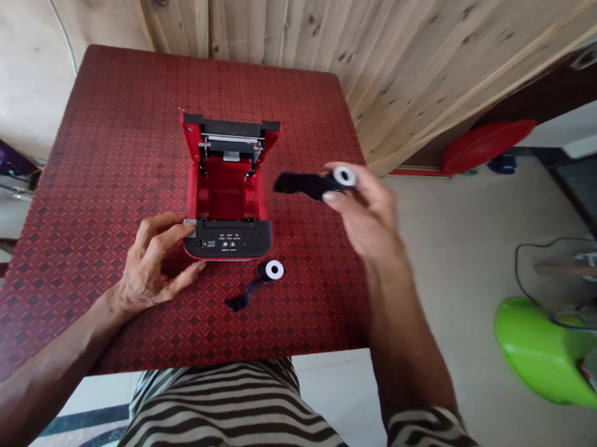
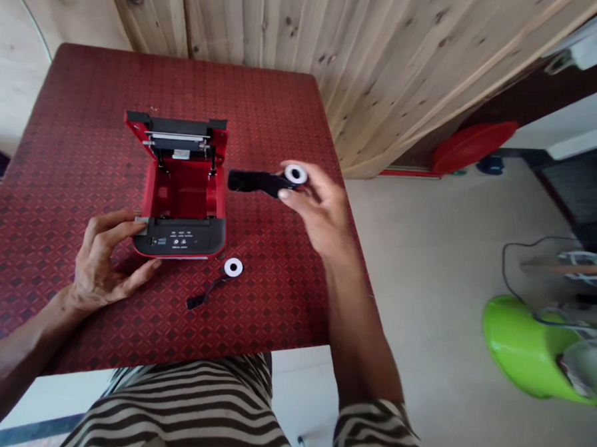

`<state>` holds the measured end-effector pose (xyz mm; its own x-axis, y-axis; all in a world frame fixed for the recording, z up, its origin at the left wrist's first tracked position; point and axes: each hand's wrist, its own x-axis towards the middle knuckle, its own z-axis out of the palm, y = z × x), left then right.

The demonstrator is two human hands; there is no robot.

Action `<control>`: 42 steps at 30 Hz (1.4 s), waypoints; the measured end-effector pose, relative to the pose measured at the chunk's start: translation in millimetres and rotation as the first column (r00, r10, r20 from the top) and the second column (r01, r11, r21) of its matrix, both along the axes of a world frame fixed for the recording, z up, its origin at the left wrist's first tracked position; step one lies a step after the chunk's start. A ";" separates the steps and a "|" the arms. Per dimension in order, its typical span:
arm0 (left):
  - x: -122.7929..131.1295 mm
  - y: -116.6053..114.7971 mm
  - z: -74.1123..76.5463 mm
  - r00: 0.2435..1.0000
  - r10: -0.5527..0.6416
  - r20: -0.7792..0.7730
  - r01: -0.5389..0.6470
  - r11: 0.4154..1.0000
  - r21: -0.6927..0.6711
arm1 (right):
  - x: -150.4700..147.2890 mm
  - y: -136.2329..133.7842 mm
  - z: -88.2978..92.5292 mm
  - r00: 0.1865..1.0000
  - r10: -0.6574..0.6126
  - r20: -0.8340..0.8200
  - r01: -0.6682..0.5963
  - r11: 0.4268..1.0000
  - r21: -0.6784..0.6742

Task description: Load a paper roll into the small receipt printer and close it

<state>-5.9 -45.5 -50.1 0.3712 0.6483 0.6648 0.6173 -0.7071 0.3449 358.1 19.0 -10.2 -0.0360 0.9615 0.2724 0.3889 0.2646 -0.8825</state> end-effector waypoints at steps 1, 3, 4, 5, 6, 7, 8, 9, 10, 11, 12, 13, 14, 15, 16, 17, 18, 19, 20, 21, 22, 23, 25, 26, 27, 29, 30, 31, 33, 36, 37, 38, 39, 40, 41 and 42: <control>0.3 -0.5 -0.7 1.000 0.007 -0.005 -0.007 1.000 0.001 | 4.4 -10.9 20.1 0.997 0.045 -0.065 -0.044 0.999 0.015; 0.8 -1.1 -2.1 1.000 0.026 -0.014 -0.026 1.000 0.003 | 8.0 -30.7 61.1 0.971 0.232 -0.062 -0.231 0.973 0.020; 0.9 -1.2 -2.5 0.999 0.029 -0.018 -0.029 1.000 0.007 | 5.8 -37.9 79.1 0.948 0.317 -0.017 -0.316 0.948 0.037; 0.9 -1.2 -2.8 0.999 0.028 -0.021 -0.028 1.000 0.012 | 0.2 -42.5 93.6 0.913 0.403 0.066 -0.404 0.915 -0.006; 0.9 -1.3 -2.8 0.999 0.027 -0.025 -0.027 1.000 0.015 | -8.6 -44.1 103.8 0.852 0.497 0.164 -0.493 0.867 -0.066; 0.9 -1.3 -2.7 0.999 0.028 -0.029 -0.027 1.000 0.015 | -20.4 -42.7 109.4 0.799 0.542 0.260 -0.528 0.840 -0.128; 0.9 -1.4 -2.4 0.999 0.029 -0.032 -0.029 1.000 0.012 | -34.4 -38.7 110.4 0.770 0.530 0.355 -0.508 0.846 -0.161; 0.8 -1.5 -2.1 0.999 0.030 -0.035 -0.029 1.000 0.008 | -49.8 -32.7 107.8 0.746 0.497 0.444 -0.472 0.864 -0.175; 0.8 -1.7 -1.8 0.999 0.029 -0.037 -0.029 1.000 0.003 | -65.5 -25.5 102.4 0.725 0.455 0.516 -0.441 0.883 -0.159; 0.7 -2.0 -1.7 0.999 0.027 -0.039 -0.027 1.000 -0.001 | -80.7 -17.8 95.5 0.699 0.424 0.575 -0.427 0.893 -0.140; 0.6 -2.3 -1.6 0.999 0.024 -0.038 -0.024 1.000 -0.003 | -94.5 -10.4 88.3 0.665 0.407 0.626 -0.419 0.897 -0.138; 0.6 -2.7 -1.7 0.999 0.021 -0.039 -0.021 1.000 -0.006 | -106.4 -3.9 81.7 0.629 0.392 0.671 -0.408 0.901 -0.144; 0.4 -3.2 -1.9 0.999 0.020 -0.040 -0.020 1.000 -0.010 | -116.3 1.4 76.3 0.589 0.383 0.712 -0.393 0.905 -0.162; 0.3 -3.6 -2.2 0.999 0.020 -0.041 -0.021 1.000 -0.017 | -124.2 5.4 72.4 0.549 0.374 0.747 -0.371 0.910 -0.184; 0.2 -4.1 -2.5 0.999 0.021 -0.040 -0.022 0.999 -0.026 | -130.3 8.4 70.1 0.510 0.368 0.778 -0.347 0.915 -0.205; 0.1 -4.4 -2.8 0.999 0.019 -0.035 -0.020 0.999 -0.035 | -134.9 10.5 69.0 0.474 0.364 0.802 -0.327 0.918 -0.223; 0.0 -4.7 -2.9 0.999 0.015 -0.029 -0.016 0.999 -0.045 | -138.3 12.3 68.7 0.443 0.362 0.820 -0.314 0.919 -0.237; -0.1 -5.0 -3.0 1.000 0.010 -0.022 -0.011 0.999 -0.052 | -140.9 13.9 68.8 0.417 0.363 0.833 -0.307 0.919 -0.247; -0.1 -5.1 -2.8 1.000 0.004 -0.014 -0.005 0.998 -0.057 | -142.9 15.8 68.9 0.395 0.367 0.842 -0.302 0.918 -0.258; -0.1 -5.3 -2.5 1.000 -0.003 -0.008 0.003 0.998 -0.060 | -144.5 17.9 68.8 0.376 0.373 0.848 -0.299 0.915 -0.270; -0.1 -5.4 -2.1 1.000 -0.009 -0.005 0.009 0.998 -0.063 | -145.8 20.3 68.2 0.359 0.382 0.851 -0.296 0.912 -0.285; -0.1 -5.5 -1.6 1.000 -0.014 -0.004 0.014 0.998 -0.066 | -146.9 23.0 67.1 0.344 0.393 0.853 -0.294 0.908 -0.299; 0.1 -5.8 -0.5 1.000 -0.020 -0.004 0.020 0.997 -0.073 | -148.6 28.2 63.8 0.318 0.416 0.852 -0.302 0.896 -0.325; 0.1 -5.9 0.0 1.000 -0.023 -0.005 0.022 0.997 -0.078 | -149.3 30.4 61.9 0.310 0.424 0.851 -0.308 0.892 -0.332; 0.2 -6.1 0.4 1.000 -0.026 -0.005 0.026 0.996 -0.083 | -150.0 32.1 59.9 0.306 0.426 0.851 -0.312 0.890 -0.333; 0.3 -6.3 0.9 0.999 -0.034 0.000 0.034 0.995 -0.089 | -151.4 34.0 56.2 0.309 0.424 0.851 -0.319 0.889 -0.327; 0.4 -6.4 1.0 0.999 -0.037 0.002 0.037 0.995 -0.092 | -152.1 34.3 54.5 0.314 0.423 0.850 -0.325 0.889 -0.322; 0.4 -6.4 1.1 0.999 -0.038 0.004 0.039 0.995 -0.092 | -152.8 34.4 53.1 0.322 0.421 0.848 -0.333 0.889 -0.315; 0.3 -6.6 1.0 0.999 -0.040 0.003 0.041 0.995 -0.094 | -153.3 34.0 50.9 0.335 0.426 0.840 -0.346 0.885 -0.310; 0.0 -6.8 0.6 0.999 -0.042 0.000 0.042 0.995 -0.092 | -148.0 32.0 51.4 0.372 0.458 0.808 -0.351 0.875 -0.334; -0.1 -6.8 0.5 0.999 -0.042 0.001 0.042 0.995 -0.088 | -143.9 30.5 52.9 0.403 0.463 0.790 -0.361 0.873 -0.327; -0.2 -6.6 0.2 0.999 -0.041 0.003 0.041 0.996 -0.084 | -138.5 28.5 55.1 0.447 0.465 0.765 -0.386 0.871 -0.304; -0.2 -6.2 0.0 0.999 -0.040 0.004 0.040 0.996 -0.079 | -132.3 25.9 57.9 0.497 0.469 0.730 -0.422 0.866 -0.269; -0.2 -5.8 -0.2 0.999 -0.040 0.003 0.040 0.996 -0.075 | -125.6 22.8 60.7 0.543 0.483 0.687 -0.469 0.853 -0.230; -0.1 -5.3 -0.4 0.999 -0.039 0.002 0.039 0.997 -0.070 | -119.0 19.5 63.3 0.577 0.509 0.639 -0.517 0.833 -0.197; 0.0 -4.9 -0.5 0.999 -0.038 0.001 0.038 0.997 -0.066 | -113.2 16.2 65.1 0.595 0.540 0.595 -0.562 0.809 -0.173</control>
<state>-6.0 -50.5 -50.7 0.3967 0.6764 0.6205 0.5905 -0.7056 0.3917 245.0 35.2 54.9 -0.7182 0.6954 0.0257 0.5903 0.6284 -0.5066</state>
